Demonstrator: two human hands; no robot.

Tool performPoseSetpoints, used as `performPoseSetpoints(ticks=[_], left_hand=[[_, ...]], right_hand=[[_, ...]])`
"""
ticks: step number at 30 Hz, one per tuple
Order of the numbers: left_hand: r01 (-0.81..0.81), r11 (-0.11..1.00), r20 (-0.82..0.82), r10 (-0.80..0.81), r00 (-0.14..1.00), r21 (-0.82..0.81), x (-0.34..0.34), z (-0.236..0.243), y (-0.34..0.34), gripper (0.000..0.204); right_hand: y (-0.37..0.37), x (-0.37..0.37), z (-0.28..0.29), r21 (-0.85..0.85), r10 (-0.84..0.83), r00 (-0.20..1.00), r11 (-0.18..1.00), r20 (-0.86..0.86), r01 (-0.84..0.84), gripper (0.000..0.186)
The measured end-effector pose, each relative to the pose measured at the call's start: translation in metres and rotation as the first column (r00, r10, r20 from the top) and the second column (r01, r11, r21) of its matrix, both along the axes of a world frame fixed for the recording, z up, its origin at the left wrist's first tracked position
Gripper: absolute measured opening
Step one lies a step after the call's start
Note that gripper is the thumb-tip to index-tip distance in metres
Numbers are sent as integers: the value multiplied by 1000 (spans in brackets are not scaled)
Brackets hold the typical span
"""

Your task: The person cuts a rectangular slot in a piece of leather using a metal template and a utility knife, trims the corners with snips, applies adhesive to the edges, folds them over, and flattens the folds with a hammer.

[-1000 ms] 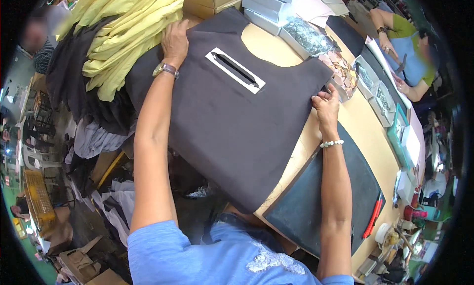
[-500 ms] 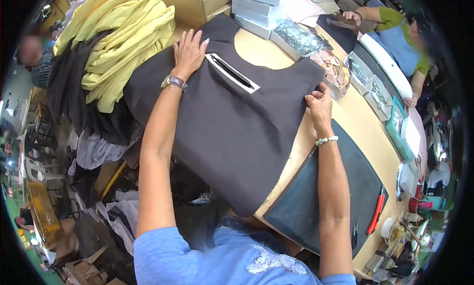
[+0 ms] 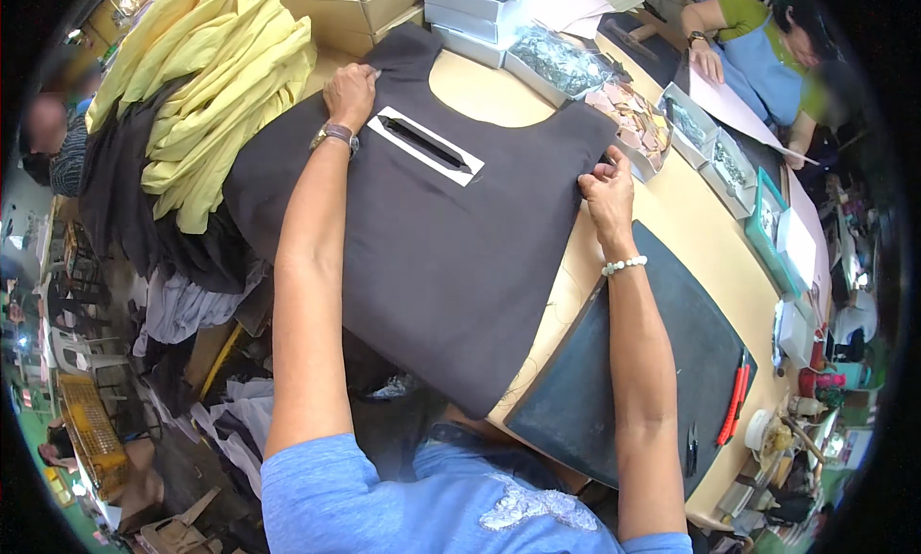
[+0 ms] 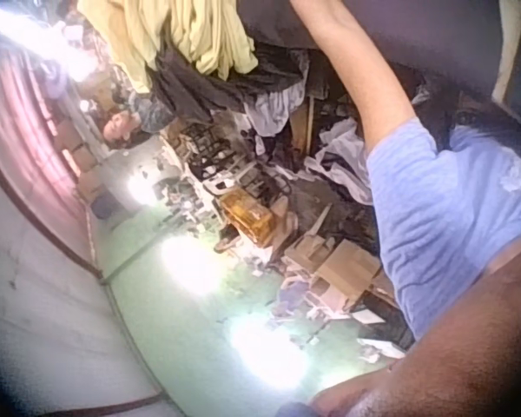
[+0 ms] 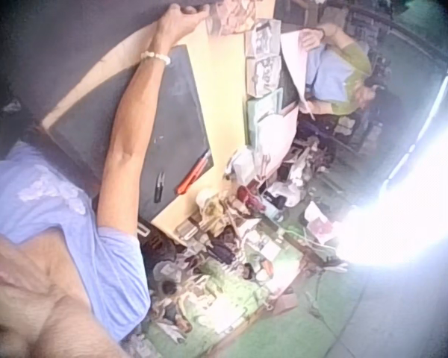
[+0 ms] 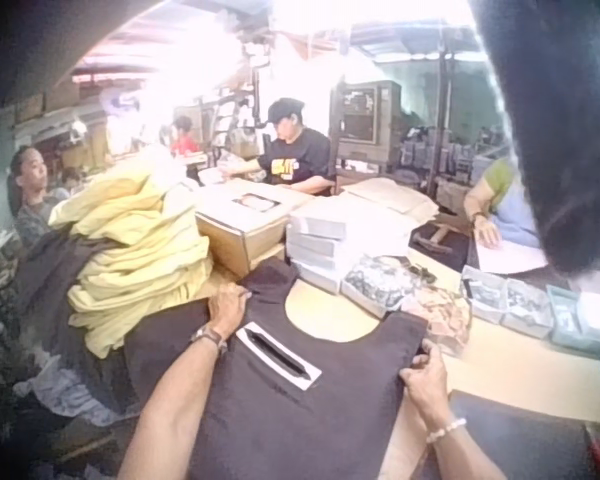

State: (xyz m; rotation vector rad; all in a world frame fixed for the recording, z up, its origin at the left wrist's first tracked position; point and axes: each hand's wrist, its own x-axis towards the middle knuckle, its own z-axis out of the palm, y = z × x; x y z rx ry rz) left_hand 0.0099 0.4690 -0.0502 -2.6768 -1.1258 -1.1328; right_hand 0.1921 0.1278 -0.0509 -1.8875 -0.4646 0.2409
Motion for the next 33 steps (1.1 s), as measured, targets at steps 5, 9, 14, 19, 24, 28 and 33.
performPoseSetpoints(ticks=[5, 9, 14, 19, 24, 28, 33], left_hand=[[56, 996, -8, -55, 998, 72, -1, 10, 6, 18], [25, 999, -29, -24, 999, 39, -7, 1, 7, 18], [-18, 999, -50, 17, 999, -26, -3, -1, -2, 18], [-73, 994, -10, 72, 997, -77, -3, 3, -1, 23], [55, 998, 136, -58, 989, 22, 0, 32, -46, 37], [443, 891, 22, -443, 896, -99, -1, 40, -139, 41], [350, 905, -342, -417, 842, -243, 21, 6, -182, 69]], right_hand=[[-1, -3, 4, 1, 1, 1000, 1000, -7, -1, 67], [1, -3, 3, 8, 6, 1000, 1000, -9, -6, 67], [0, 0, 2, -1, 3, 1000, 1000, -11, -3, 65], [4, -3, 1, -34, -10, 1000, 999, 28, 11, 62], [0, -3, 3, -28, -19, 1000, 999, 13, 19, 61], [2, -8, 7, -41, -23, 999, 999, 48, 25, 60], [4, -2, 6, 138, -4, 985, 990, -174, 28, 56]])
